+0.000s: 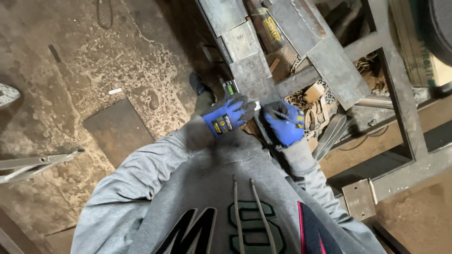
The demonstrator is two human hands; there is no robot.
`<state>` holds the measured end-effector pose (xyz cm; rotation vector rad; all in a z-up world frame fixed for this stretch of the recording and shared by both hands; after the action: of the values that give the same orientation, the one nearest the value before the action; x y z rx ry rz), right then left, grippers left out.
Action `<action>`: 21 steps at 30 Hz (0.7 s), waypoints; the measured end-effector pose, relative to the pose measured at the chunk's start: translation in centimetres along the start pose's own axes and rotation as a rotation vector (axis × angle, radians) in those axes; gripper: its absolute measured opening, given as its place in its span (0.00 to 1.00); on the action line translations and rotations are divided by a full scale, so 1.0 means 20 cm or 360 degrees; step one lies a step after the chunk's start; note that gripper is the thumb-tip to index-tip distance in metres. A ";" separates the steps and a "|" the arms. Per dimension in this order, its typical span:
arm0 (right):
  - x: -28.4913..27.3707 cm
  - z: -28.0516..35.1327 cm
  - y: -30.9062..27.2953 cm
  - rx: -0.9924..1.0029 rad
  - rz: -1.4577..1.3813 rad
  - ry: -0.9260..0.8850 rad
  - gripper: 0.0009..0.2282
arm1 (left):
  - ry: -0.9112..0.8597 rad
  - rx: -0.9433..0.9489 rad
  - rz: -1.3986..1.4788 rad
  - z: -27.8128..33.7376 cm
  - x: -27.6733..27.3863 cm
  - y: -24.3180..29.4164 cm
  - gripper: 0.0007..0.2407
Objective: The person marks a steel bar with a marker using a square, then positions metal bars on a welded frame and taps them into place with a hammer, working along the frame and finally lifting a bar off the assembly.
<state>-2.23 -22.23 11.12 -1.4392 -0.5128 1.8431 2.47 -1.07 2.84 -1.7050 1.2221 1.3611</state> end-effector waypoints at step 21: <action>0.01 -0.02 -0.05 -0.0187 -0.0116 0.0019 0.07 | -0.0092 -0.0183 -0.0159 0.05 0.30 0.10 0.23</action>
<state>-1.61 -21.58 11.60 -1.4878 -0.6684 1.7711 0.39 -2.54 -3.12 -1.7679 1.0306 1.4339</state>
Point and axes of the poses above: each hand's wrist, its own z-axis away from the middle knuckle, its own x-axis out of the palm, y = z × x, the point moved 2 cm from there along -z, towards the middle knuckle, and after that the axes turned 2 degrees about z, right-handed, at the moved point
